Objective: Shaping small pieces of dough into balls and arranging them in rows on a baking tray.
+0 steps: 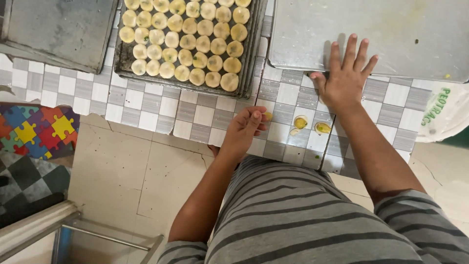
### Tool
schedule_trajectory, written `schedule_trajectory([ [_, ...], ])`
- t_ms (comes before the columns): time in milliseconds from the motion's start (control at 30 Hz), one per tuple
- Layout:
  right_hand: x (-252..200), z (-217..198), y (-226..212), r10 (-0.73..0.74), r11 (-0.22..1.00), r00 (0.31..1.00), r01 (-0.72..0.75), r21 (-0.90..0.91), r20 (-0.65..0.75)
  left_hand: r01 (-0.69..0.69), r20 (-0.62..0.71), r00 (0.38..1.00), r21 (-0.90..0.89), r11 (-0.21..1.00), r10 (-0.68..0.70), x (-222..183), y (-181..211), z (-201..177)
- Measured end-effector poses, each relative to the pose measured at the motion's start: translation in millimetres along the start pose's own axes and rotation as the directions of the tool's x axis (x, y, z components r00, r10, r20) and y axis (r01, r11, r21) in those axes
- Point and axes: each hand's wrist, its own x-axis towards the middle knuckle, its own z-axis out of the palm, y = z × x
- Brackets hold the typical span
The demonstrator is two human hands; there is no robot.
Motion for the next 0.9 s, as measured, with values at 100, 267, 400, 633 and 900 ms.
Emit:
schedule_trajectory([
  [100, -2.8, 9.7, 3.8, -0.036, 0.999, 0.993, 0.035, -0.017, -0.112, -0.02, -0.001, 1.0, -0.018, 1.0, 0.02, -3.2, 2.1, -0.8],
  [267, 5.4, -64.1, -3.3, 0.187, 0.98, 0.95, -0.199, 0.022, 0.251, -0.032, -0.009, 0.999, -0.035, 0.999, 0.032, -3.5, 4.8, -8.0],
  [400, 4.5, -107.0, -21.5, 0.31, 0.945, 0.857, -0.325, -0.034, 0.411, 0.0, -0.038, 0.999, -0.044, 0.999, -0.002, -2.4, 9.5, -12.1],
  [633, 3.0, -56.6, -6.9, 0.351, 0.936, 0.827, -0.299, -0.186, 0.439, 0.0, -0.007, 1.0, -0.002, 1.0, 0.0, -3.1, 13.3, -10.8],
  [900, -24.3, -7.8, 35.5, -0.016, 0.989, 0.937, 0.066, -0.133, 0.35, -0.155, -0.029, 0.988, -0.087, 0.984, 0.153, -2.4, -5.8, -26.8],
])
